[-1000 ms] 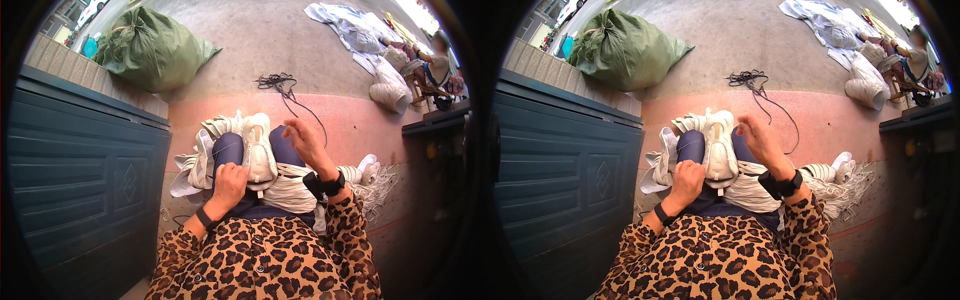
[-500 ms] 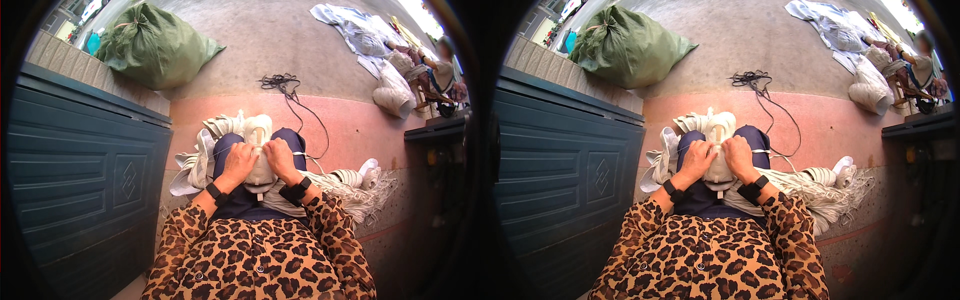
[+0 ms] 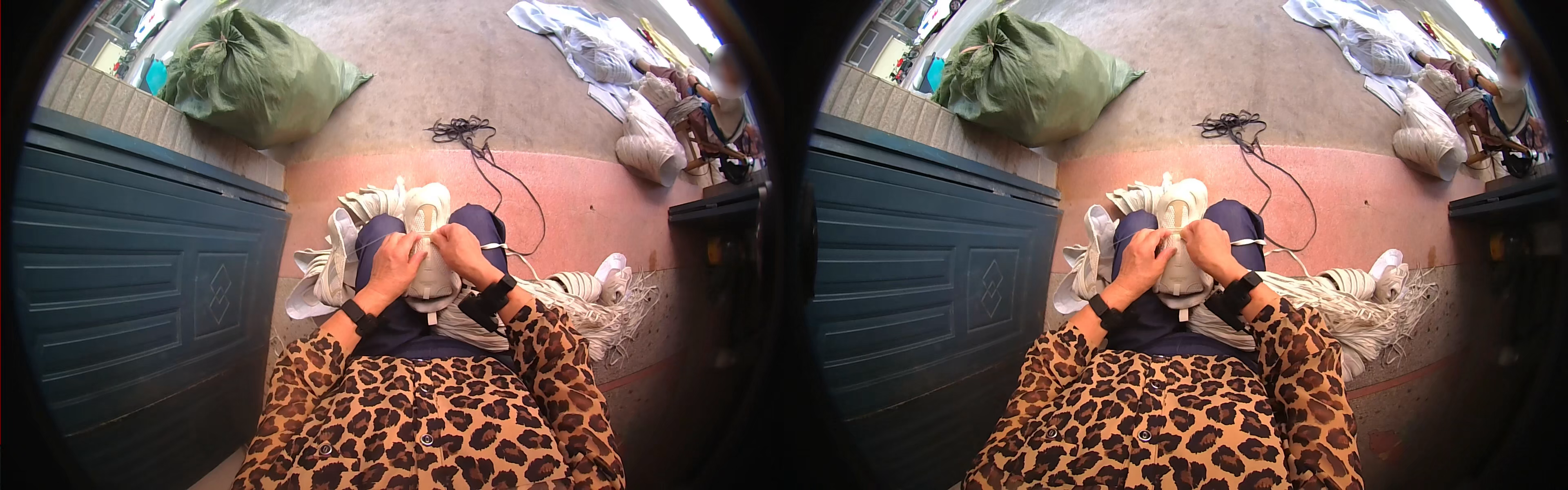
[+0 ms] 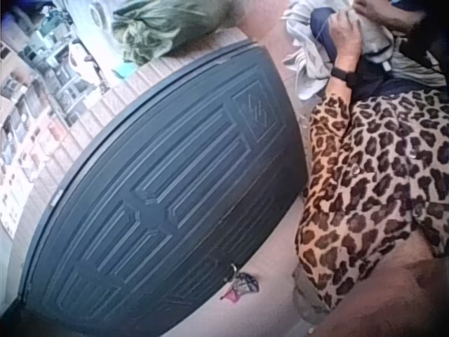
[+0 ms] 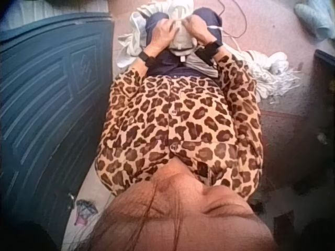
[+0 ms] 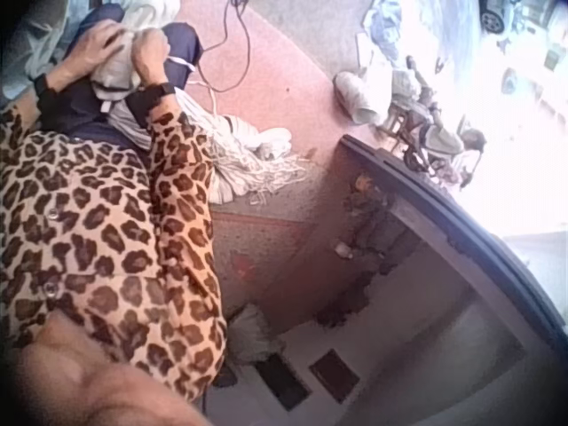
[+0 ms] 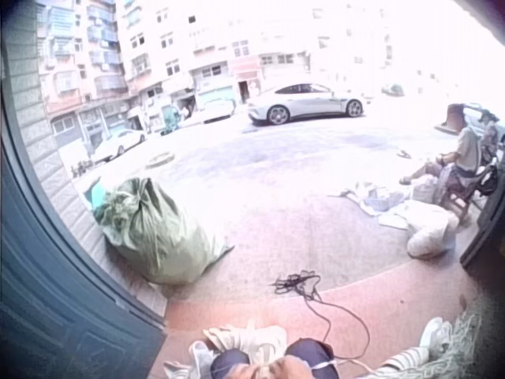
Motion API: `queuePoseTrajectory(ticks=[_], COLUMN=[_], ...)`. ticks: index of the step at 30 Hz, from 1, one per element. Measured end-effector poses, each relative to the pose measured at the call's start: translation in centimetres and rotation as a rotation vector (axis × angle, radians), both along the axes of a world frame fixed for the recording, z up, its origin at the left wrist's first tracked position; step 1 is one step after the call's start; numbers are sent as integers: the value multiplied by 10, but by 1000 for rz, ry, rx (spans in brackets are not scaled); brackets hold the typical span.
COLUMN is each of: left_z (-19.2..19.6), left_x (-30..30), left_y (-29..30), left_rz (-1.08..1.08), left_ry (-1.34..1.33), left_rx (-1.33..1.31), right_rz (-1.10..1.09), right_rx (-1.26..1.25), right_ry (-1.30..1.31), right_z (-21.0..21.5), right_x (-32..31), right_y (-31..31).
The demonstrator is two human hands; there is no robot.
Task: Lacing up several pairs of white athletic shoes in a factory environment.
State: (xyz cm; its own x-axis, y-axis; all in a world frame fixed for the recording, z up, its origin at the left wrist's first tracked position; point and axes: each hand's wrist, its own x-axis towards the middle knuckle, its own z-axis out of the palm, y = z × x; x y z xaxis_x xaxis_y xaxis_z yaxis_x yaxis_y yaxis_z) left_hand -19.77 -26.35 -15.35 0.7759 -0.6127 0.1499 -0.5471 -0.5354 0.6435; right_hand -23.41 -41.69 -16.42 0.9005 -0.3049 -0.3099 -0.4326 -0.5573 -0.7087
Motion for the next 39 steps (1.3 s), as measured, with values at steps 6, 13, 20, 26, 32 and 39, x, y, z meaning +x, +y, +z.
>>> queuePoseTrajectory(ticks=[6,13,20,26,32,39], left_z=[2,7,6,1,-1,-3], left_x=[-3,0,1,0,-2,-3], left_y=[1,1,2,2,2,3], left_rz=[37,13,8,41,43,39], left_ry=[49,114,130,151,126,86], left_rx=[-39,-2,-8,-12,-31,-50], right_rz=[110,-18,-14,171,265,321], right_rx=[-85,38,-76,-60,-97,-90], right_ry=[-180,-101,-191,-405,-442,-311], right_z=[-4,-3,-11,-10,-6,-12], right_x=[-5,3,4,-12,-17,-4], right_y=[-8,-3,-6,-10,-16,-18])
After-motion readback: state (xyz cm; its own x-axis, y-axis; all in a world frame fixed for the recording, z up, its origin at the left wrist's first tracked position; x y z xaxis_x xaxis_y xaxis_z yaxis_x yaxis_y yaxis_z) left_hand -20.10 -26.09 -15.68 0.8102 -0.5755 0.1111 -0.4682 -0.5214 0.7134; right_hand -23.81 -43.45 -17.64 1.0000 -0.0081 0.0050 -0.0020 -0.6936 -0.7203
